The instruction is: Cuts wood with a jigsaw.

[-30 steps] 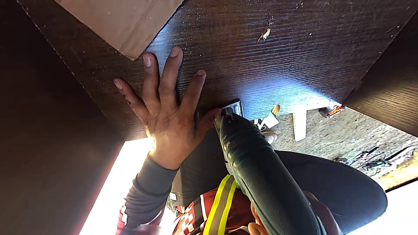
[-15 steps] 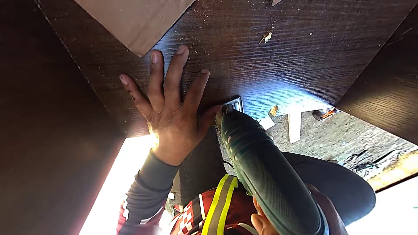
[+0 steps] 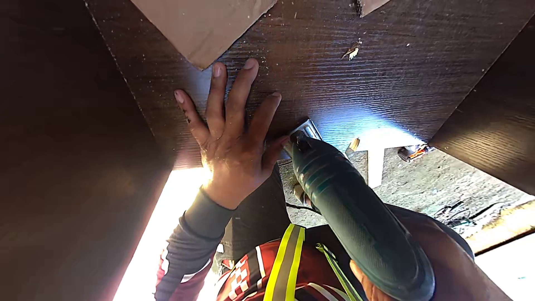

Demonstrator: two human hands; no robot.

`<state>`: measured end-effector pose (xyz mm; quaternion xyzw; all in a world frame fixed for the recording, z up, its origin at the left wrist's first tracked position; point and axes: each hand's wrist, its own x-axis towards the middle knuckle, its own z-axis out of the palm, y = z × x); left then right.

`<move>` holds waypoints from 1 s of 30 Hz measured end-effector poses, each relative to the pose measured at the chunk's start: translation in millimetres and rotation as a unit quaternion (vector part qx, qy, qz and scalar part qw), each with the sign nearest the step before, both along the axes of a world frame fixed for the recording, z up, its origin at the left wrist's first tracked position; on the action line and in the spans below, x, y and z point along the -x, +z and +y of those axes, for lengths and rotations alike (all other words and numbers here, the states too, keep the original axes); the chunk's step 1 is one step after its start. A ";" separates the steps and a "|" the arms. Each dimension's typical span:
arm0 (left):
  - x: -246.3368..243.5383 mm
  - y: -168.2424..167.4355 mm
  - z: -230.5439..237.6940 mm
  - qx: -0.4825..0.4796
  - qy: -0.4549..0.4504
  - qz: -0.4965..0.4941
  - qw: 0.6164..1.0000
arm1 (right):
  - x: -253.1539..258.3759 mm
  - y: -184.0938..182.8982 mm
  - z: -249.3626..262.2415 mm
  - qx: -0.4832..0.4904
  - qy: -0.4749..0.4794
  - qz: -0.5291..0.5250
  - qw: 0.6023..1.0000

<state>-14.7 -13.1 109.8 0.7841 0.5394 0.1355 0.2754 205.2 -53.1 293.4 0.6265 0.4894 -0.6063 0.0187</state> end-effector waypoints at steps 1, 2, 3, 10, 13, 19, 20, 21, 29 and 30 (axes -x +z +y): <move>0.2 0.5 0.4 0.002 0.001 -0.001 1.000 | -2.2 -1.0 3.1 0.007 0.018 -0.004 1.000; 0.2 1.1 0.5 0.006 0.002 -0.004 1.000 | -4.2 -0.9 6.6 0.015 0.036 -0.005 0.999; 0.4 1.2 0.5 0.008 0.003 -0.008 1.000 | -6.0 -0.6 10.7 0.022 0.058 -0.006 0.998; 1.6 2.2 2.3 0.027 -0.015 -0.024 0.999 | -17.0 -0.6 45.9 0.071 0.178 -0.012 0.981; 0.8 4.0 3.6 0.034 -0.023 -0.033 0.999 | -18.3 -1.5 57.4 0.071 0.212 -0.001 0.975; 2.0 2.9 5.2 0.036 -0.075 -0.037 0.996 | -65.1 -22.3 29.8 -0.035 0.303 0.008 0.952; 1.9 2.0 4.7 0.032 -0.080 -0.030 0.996 | -84.7 -33.1 13.2 -0.097 0.306 0.029 0.947; 2.1 1.8 4.5 0.031 -0.084 -0.025 0.996 | -89.8 -37.3 8.8 -0.129 0.301 0.043 0.944; 4.7 7.8 3.9 0.072 -0.132 0.019 0.989 | -42.6 -3.7 48.5 0.046 0.320 -0.095 0.942; 4.0 3.1 3.0 0.064 -0.126 0.022 0.990 | -70.2 0.6 21.0 0.044 0.312 -0.115 0.942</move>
